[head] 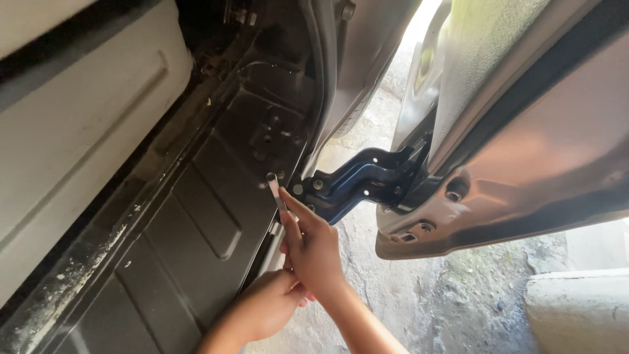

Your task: The person uses a wrench to tighten bolts on a car door hinge. They hold the hinge steady with one hand while turning the wrench with the other to secure the bolts.

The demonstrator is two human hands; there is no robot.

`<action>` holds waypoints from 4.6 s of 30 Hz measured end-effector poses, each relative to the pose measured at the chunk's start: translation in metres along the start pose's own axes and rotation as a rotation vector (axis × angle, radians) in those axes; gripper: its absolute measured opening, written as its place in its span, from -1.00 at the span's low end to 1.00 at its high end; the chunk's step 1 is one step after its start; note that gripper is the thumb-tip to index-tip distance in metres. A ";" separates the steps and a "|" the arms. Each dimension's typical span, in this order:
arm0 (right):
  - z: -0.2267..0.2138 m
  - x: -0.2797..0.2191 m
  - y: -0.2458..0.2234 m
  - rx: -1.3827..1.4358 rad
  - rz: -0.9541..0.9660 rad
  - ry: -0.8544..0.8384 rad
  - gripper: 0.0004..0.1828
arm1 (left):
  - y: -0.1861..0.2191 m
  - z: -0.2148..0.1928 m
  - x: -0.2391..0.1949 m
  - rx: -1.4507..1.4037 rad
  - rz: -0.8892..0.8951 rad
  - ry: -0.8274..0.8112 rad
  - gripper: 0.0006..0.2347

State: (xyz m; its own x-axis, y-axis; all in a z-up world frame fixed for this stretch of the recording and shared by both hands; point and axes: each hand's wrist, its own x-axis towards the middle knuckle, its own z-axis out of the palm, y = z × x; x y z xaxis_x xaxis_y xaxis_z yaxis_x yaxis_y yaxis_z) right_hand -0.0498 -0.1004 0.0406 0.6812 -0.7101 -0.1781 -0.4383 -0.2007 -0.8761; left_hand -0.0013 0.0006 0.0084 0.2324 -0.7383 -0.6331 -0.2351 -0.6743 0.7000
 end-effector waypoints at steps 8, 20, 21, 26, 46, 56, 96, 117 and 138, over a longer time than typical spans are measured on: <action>-0.009 0.009 0.012 0.170 0.004 -0.002 -0.50 | 0.016 -0.008 -0.018 -0.070 0.035 0.043 -0.75; -0.018 0.020 0.015 -0.092 -0.215 0.026 -0.58 | 0.005 0.001 -0.004 -0.069 0.051 0.080 -0.77; -0.020 0.020 0.010 -0.032 -0.217 -0.019 -0.57 | 0.003 0.000 -0.004 -0.058 0.056 0.082 -0.77; -0.028 0.023 0.020 0.256 -0.033 -0.230 -0.50 | -0.004 0.002 -0.002 -0.029 0.089 0.119 -0.76; -0.044 0.044 -0.015 0.350 0.308 -0.396 -0.61 | 0.003 0.000 -0.005 0.019 0.040 0.083 -0.68; -0.032 0.049 0.003 0.454 0.292 -0.443 -0.56 | 0.004 0.000 -0.003 0.016 0.043 0.082 -0.67; -0.036 0.035 -0.009 0.328 0.136 -0.326 -0.61 | 0.001 0.006 0.014 -0.581 0.158 0.076 -0.73; -0.094 0.059 0.000 0.652 0.187 -0.307 -0.58 | 0.063 -0.063 0.058 0.001 0.660 1.009 -0.81; -0.068 0.103 -0.054 0.563 0.303 -0.322 -0.67 | 0.024 -0.095 0.101 0.470 0.410 1.165 -0.83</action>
State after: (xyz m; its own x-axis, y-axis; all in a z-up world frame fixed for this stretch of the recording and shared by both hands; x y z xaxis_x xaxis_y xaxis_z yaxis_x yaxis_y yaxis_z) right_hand 0.0044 -0.2087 0.1003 0.7551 -0.4273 -0.4972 -0.3256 0.4139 -0.8501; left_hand 0.1062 -0.0888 -0.0077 0.6811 -0.6038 0.4142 -0.7304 -0.5210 0.4416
